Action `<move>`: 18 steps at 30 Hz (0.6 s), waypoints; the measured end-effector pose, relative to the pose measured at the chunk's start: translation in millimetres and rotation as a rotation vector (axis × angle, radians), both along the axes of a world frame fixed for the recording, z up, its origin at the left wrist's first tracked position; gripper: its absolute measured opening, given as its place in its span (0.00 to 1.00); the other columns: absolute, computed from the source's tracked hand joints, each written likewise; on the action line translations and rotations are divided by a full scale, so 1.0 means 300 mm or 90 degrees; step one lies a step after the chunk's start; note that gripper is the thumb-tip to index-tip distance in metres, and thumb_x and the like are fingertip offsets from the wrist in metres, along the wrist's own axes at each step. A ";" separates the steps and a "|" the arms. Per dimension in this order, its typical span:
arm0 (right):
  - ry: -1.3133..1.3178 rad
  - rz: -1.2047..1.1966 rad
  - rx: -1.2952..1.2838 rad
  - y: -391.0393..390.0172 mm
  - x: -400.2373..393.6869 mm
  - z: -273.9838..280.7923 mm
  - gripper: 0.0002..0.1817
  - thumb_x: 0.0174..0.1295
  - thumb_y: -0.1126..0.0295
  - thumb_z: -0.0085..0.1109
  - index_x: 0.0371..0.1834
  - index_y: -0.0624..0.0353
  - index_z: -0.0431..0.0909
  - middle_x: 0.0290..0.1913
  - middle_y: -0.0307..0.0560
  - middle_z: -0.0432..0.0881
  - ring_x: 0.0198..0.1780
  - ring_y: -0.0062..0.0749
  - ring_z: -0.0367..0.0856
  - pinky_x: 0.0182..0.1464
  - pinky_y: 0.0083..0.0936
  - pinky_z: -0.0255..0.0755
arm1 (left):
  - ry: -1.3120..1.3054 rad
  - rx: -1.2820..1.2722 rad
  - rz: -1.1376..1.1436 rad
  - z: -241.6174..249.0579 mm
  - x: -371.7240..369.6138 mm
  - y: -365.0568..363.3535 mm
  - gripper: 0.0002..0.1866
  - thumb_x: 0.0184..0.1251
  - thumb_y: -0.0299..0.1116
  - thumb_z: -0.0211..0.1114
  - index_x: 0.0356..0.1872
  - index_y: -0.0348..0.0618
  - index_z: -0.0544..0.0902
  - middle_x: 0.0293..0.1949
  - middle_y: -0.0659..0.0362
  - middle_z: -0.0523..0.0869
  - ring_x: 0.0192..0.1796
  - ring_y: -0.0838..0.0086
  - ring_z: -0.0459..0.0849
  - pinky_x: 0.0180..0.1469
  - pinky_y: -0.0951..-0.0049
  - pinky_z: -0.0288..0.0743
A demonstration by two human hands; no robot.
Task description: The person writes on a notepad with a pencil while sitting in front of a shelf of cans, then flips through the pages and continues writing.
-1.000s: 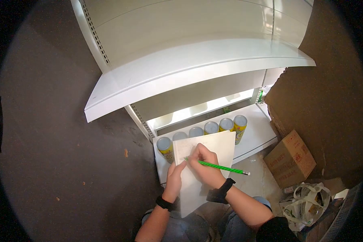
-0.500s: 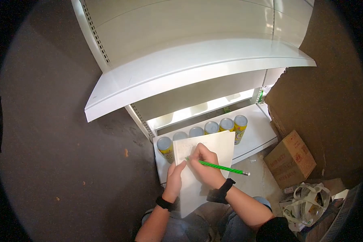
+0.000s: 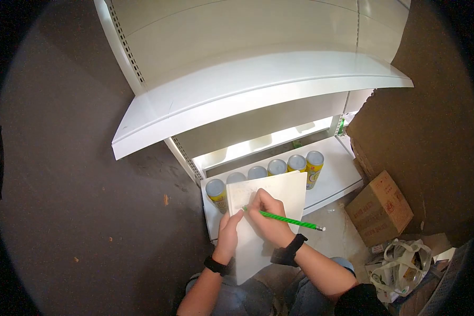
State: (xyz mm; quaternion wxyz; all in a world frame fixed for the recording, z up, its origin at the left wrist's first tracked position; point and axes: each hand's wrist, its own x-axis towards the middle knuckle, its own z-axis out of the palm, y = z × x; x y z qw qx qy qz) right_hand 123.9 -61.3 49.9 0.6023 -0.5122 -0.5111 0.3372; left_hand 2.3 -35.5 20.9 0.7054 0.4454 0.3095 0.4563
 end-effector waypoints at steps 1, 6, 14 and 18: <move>0.000 0.000 0.000 0.000 0.001 0.001 0.08 0.53 0.77 0.52 0.22 0.62 0.63 0.19 0.37 0.66 0.25 0.14 0.63 0.27 0.16 0.61 | 0.003 0.003 0.002 0.004 0.000 -0.001 0.15 0.66 0.32 0.50 0.50 0.35 0.74 0.44 0.58 0.79 0.44 0.77 0.76 0.48 0.78 0.68; 0.012 -0.004 0.033 0.011 0.003 -0.019 0.09 0.55 0.78 0.53 0.22 0.58 0.63 0.20 0.33 0.68 0.23 0.12 0.63 0.25 0.13 0.59 | 0.005 -0.009 -0.006 -0.006 0.000 0.003 0.16 0.66 0.32 0.50 0.50 0.34 0.74 0.44 0.58 0.79 0.45 0.77 0.76 0.49 0.78 0.68; -0.070 -0.014 0.009 -0.002 0.012 0.002 0.09 0.55 0.78 0.53 0.22 0.58 0.63 0.20 0.35 0.69 0.24 0.12 0.66 0.26 0.13 0.61 | 0.029 0.017 0.004 -0.009 -0.001 0.003 0.16 0.66 0.33 0.50 0.50 0.34 0.74 0.43 0.59 0.79 0.43 0.78 0.77 0.47 0.78 0.68; 0.003 -0.009 0.019 0.005 0.011 -0.013 0.08 0.56 0.77 0.52 0.23 0.59 0.63 0.21 0.35 0.70 0.24 0.12 0.67 0.26 0.13 0.61 | 0.000 -0.025 0.007 0.004 -0.002 -0.004 0.15 0.66 0.32 0.51 0.50 0.35 0.74 0.43 0.59 0.80 0.43 0.78 0.77 0.47 0.79 0.69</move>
